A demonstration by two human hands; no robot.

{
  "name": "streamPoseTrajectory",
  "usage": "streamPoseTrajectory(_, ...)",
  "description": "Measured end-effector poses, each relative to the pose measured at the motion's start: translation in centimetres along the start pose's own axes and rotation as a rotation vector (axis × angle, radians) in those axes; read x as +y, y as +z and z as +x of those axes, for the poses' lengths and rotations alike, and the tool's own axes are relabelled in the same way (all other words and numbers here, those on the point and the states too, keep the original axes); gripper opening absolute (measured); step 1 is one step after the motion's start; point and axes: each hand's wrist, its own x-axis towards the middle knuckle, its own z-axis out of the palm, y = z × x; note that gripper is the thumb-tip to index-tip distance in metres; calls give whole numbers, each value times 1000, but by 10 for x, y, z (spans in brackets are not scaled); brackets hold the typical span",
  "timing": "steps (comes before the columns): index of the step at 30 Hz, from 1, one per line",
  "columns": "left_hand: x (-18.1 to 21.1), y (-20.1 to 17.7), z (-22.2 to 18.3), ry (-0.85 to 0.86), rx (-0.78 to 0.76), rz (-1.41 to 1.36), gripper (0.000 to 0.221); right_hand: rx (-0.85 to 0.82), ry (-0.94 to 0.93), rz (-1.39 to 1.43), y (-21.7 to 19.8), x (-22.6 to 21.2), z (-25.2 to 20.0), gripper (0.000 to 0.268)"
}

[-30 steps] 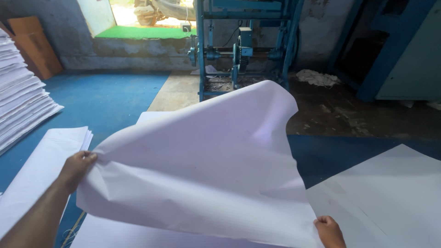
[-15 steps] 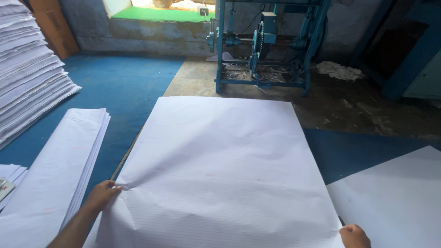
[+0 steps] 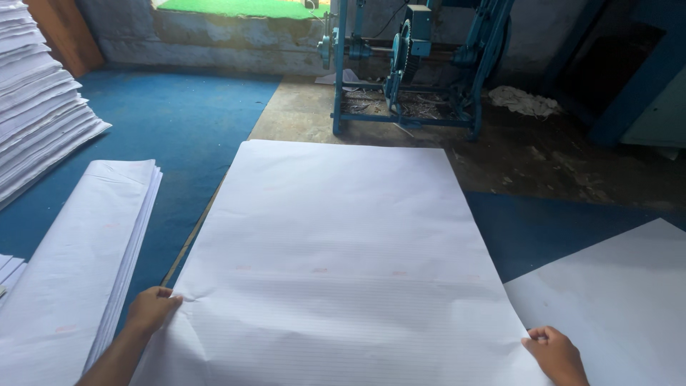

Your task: The person folds large lined paper sheets in half and uses a wooden block to press the crease. The person then stacks the folded sheets and repeats the process with another sheet.

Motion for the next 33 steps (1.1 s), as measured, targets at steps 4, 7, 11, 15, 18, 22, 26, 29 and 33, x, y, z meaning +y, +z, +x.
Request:
streamPoseTrajectory(4, -4, -2, -2, -27, -4, -81, 50, 59, -33, 51, 14, -4, -1, 37)
streamPoseTrajectory(7, -9, -7, -11, -67, -19, -139, 49, 40, 4, 90, 21, -2, -5, 36)
streamPoseTrajectory(11, -21, -22, -22, -169, -41, -132, 45, 2, 78, 212, 19, 5, -17, 37)
streamPoseTrajectory(15, -45, -30, -33, -65, -115, -248, 47, -2, 104, 274, 11, 14, -26, 36)
streamPoseTrajectory(18, -54, -30, -33, -115, -89, -154, 40, -3, 80, 270, 12, 17, -34, 32)
streamPoseTrajectory(22, -51, -25, -41, -128, -52, -119, 31, -9, 71, 238, 6, 12, -43, 30)
streamPoseTrajectory(26, -47, -27, -52, -112, -23, -67, 26, 21, 18, 197, 3, 8, -54, 28)
streamPoseTrajectory(29, -44, -27, -56, -82, -21, -59, 28, 30, 21, 208, 0, 3, -62, 28)
streamPoseTrajectory(33, -45, -29, -57, -116, -21, -13, 29, 28, 47, 201, -4, -4, -69, 26)
